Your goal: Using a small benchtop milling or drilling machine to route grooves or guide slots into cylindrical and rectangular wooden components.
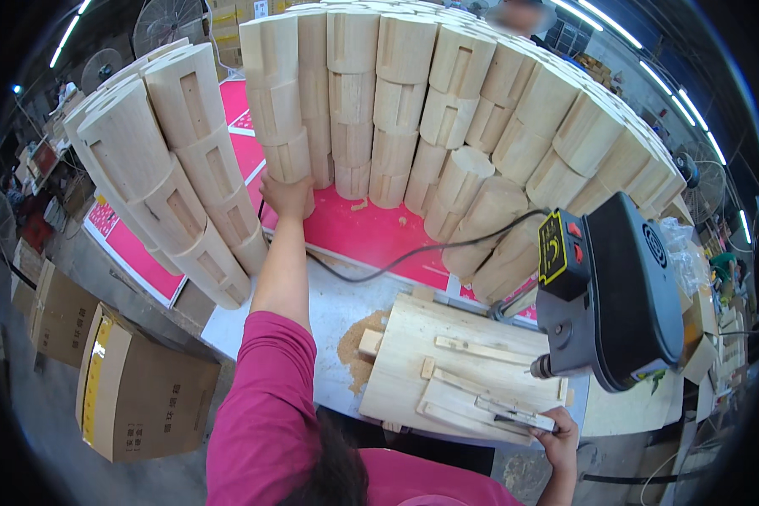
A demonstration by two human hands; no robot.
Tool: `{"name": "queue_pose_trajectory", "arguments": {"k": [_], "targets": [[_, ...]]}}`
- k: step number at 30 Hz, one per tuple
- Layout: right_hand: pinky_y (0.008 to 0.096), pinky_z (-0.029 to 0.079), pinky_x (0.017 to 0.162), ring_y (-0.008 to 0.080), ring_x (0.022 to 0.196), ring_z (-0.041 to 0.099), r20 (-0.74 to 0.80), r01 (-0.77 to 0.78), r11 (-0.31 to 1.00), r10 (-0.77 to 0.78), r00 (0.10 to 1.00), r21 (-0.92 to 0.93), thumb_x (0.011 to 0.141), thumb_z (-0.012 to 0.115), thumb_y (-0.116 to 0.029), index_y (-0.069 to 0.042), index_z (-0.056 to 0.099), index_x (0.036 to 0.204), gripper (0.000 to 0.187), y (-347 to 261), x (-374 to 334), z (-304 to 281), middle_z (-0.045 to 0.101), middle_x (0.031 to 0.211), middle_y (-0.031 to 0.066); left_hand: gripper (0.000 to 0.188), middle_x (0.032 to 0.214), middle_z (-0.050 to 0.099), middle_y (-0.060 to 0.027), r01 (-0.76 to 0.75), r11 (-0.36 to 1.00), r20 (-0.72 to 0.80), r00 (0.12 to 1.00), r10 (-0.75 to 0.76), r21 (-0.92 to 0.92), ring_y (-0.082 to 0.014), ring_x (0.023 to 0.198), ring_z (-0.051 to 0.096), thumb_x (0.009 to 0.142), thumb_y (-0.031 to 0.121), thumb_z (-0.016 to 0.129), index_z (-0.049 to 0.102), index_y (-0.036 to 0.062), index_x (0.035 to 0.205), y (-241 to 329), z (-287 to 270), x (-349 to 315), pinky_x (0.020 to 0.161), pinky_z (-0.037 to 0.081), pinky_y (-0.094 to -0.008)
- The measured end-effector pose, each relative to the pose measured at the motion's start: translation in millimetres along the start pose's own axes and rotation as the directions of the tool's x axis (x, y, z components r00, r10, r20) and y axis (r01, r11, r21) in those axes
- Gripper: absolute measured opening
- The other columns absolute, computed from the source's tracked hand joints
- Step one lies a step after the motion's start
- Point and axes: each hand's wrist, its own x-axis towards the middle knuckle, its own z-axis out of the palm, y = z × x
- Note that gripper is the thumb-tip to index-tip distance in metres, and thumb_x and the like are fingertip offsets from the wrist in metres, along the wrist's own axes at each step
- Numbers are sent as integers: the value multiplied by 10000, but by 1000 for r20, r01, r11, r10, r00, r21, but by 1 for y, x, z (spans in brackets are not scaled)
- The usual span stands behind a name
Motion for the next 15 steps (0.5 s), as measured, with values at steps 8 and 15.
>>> {"name": "queue_pose_trajectory", "arguments": {"k": [8,15], "targets": [[257,415,635,146,700,537,-5,11,999,-10,1000,51,582,738,36,-21,659,841,277,9,1,0,569,745,40,836,1096,513,-213,-21,1000,92,996,20,12,-382,1059,475,421,222,815,436,10,1135,12,-6,-43,919,412,-443],[259,415,689,153,743,538,21,33,997,-35,999,70,597,724,39,-23,661,850,268,16,5,0,581,762,42,817,1078,497,-216,-8,999,183,983,15,-36,-373,1056,471,443,214,809,421,7,1131,21,-13,-77,910,411,-448]]}}
